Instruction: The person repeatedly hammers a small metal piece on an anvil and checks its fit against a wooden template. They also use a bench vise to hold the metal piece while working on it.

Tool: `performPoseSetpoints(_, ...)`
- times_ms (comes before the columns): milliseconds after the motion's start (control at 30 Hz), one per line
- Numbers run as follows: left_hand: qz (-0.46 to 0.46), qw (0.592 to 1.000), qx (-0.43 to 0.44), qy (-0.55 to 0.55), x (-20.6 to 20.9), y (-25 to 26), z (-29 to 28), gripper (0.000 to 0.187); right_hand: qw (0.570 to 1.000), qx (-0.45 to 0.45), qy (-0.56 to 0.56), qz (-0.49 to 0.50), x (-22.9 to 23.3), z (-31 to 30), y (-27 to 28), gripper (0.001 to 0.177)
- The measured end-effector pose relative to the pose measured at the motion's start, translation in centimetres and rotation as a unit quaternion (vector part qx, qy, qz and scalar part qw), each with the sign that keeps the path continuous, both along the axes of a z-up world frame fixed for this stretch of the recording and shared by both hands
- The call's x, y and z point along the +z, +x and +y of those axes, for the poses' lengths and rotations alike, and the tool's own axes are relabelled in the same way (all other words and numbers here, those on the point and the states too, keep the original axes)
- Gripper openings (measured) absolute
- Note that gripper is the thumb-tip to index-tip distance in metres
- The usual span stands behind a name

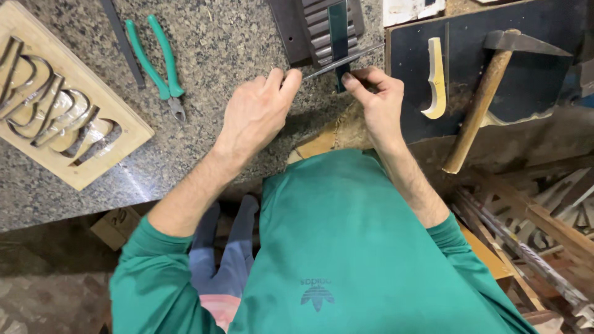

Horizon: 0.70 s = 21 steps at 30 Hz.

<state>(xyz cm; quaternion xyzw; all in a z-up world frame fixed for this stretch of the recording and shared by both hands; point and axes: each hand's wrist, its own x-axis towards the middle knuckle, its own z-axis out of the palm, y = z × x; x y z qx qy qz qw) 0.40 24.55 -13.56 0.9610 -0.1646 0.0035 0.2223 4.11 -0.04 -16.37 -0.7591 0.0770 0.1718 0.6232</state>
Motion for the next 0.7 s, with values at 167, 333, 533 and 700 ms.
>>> performPoseSetpoints(167,0.026,0.999,-0.026,0.025,0.0,0.6,0.5,0.029,1.0,0.013,-0.004,0.001,0.1,0.0,0.2,0.012)
performPoseSetpoints(333,0.032,0.999,-0.034,0.028,0.3,0.8,0.5,0.034,0.999,0.01,0.026,0.02,0.2,0.0,0.3,0.016)
performPoseSetpoints(533,0.034,0.998,-0.036,0.037,0.1,0.6,0.4,0.038,1.0,0.018,-0.006,0.011,0.0,-0.6,-0.3,0.018)
performPoseSetpoints(700,0.067,0.994,-0.046,0.075,0.0,0.8,0.1,0.033,0.895,0.038,-0.355,-0.266,-0.5,-7.6,-1.5,0.021)
